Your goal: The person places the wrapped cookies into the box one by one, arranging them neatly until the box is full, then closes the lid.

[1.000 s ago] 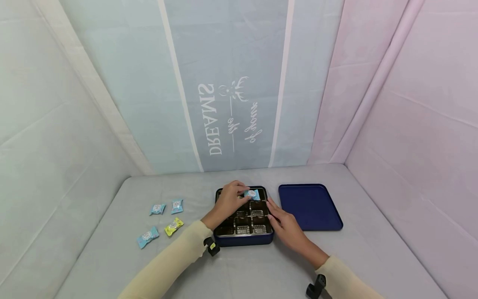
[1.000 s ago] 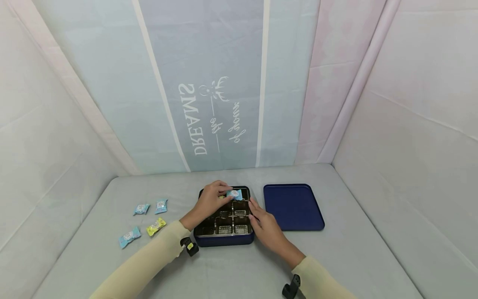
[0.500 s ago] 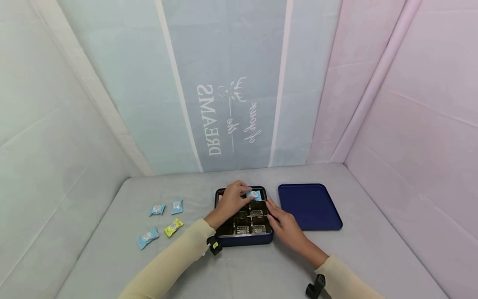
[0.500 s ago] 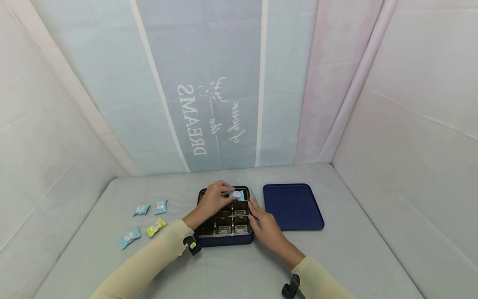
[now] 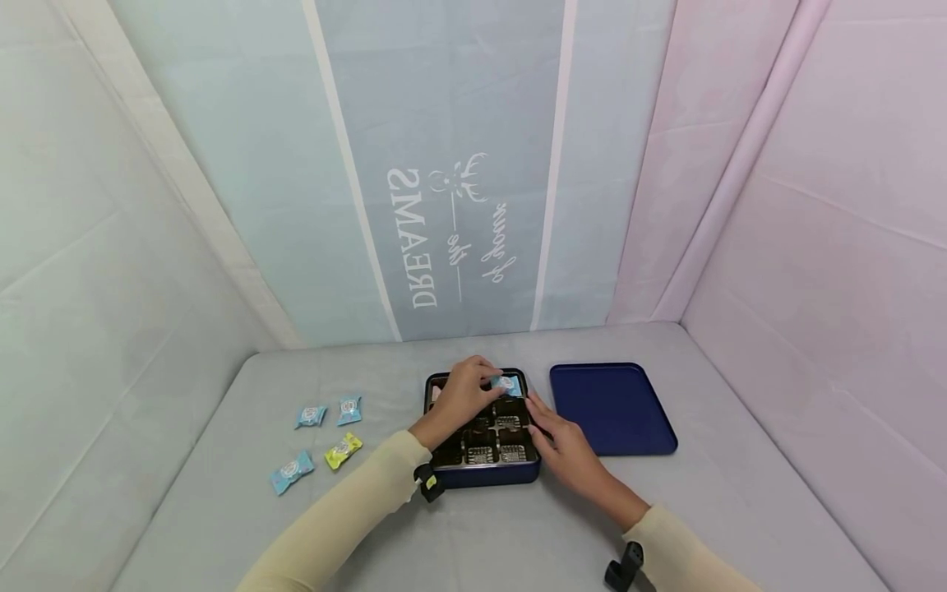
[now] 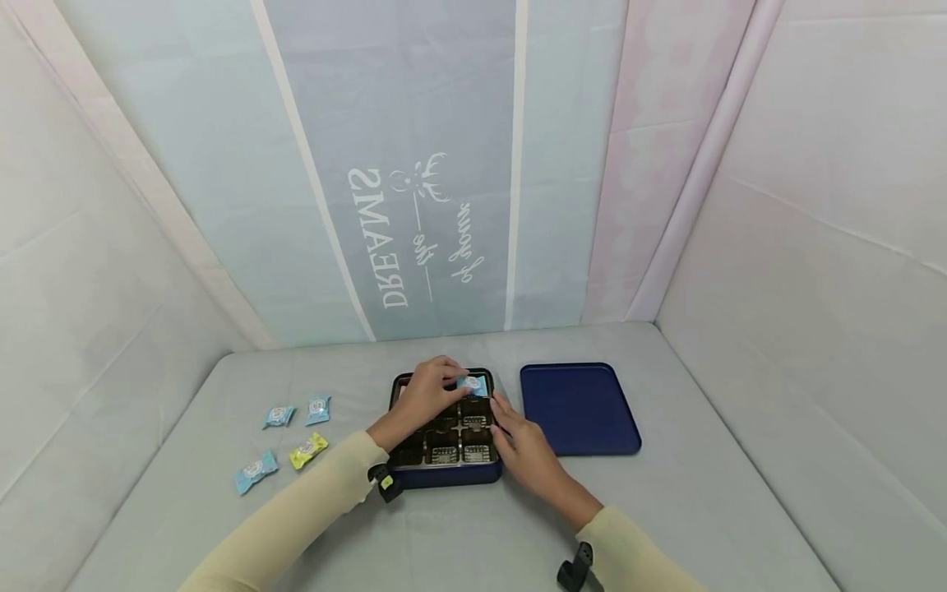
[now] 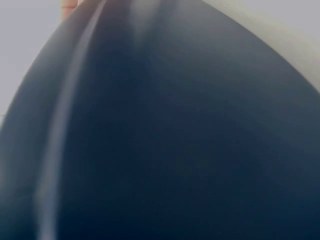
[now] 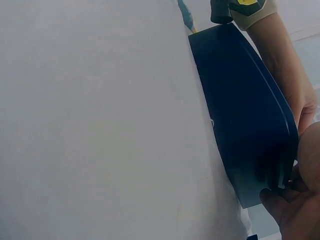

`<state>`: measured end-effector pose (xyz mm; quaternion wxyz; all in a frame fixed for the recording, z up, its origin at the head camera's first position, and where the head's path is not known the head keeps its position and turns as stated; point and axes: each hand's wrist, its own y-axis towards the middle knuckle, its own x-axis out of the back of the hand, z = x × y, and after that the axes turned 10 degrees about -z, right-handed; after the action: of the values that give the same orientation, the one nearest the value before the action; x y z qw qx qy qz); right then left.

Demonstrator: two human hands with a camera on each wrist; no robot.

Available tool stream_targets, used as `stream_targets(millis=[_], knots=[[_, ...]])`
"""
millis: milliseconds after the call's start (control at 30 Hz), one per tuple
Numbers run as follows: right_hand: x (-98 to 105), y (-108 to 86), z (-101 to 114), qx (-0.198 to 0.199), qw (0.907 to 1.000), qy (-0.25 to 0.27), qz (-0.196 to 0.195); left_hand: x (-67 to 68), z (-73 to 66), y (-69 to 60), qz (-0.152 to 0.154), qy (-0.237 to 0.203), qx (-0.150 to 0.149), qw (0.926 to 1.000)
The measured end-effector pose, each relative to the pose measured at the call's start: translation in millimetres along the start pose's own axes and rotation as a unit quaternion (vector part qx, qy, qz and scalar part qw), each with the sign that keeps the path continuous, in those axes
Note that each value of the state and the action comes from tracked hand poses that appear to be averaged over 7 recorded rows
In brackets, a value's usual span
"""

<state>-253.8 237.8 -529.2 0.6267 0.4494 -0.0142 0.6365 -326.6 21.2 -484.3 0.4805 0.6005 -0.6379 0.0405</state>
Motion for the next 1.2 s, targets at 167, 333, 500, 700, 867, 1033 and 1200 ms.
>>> stream_targets(millis=[167, 333, 500, 700, 867, 1033, 1200], knots=[[-1, -1.0, -2, -0.003, 1.0000, 0.002, 0.002, -2.9, 0.1, -0.3, 0.005, 0.010, 0.007, 0.9999], [-4, -2.9, -4, 0.001, 1.0000, 0.003, -0.001, -4.4, 1.6, -2.3, 0.002, 0.017, 0.009, 0.9998], [-6, -5.0, -5, 0.006, 1.0000, 0.000, -0.008, -6.4, 4.1, -3.9, 0.000, 0.027, 0.003, 0.9996], [-10, -7.5, -8, 0.016, 0.9997, -0.003, -0.016, -9.2, 5.7, -7.2, 0.002, 0.036, -0.006, 0.9993], [-11, -8.4, -10, 0.018, 0.9996, -0.006, -0.019, -10.1, 5.9, -8.0, 0.004, 0.042, -0.011, 0.9991], [-11, -8.8, -9, 0.012, 0.9998, -0.001, -0.015, -10.5, 4.9, -8.7, 0.012, 0.052, -0.011, 0.9985], [-11, -9.2, -8, 0.007, 0.9999, -0.001, -0.009, -11.6, 4.8, -9.2, 0.021, 0.056, -0.011, 0.9982]])
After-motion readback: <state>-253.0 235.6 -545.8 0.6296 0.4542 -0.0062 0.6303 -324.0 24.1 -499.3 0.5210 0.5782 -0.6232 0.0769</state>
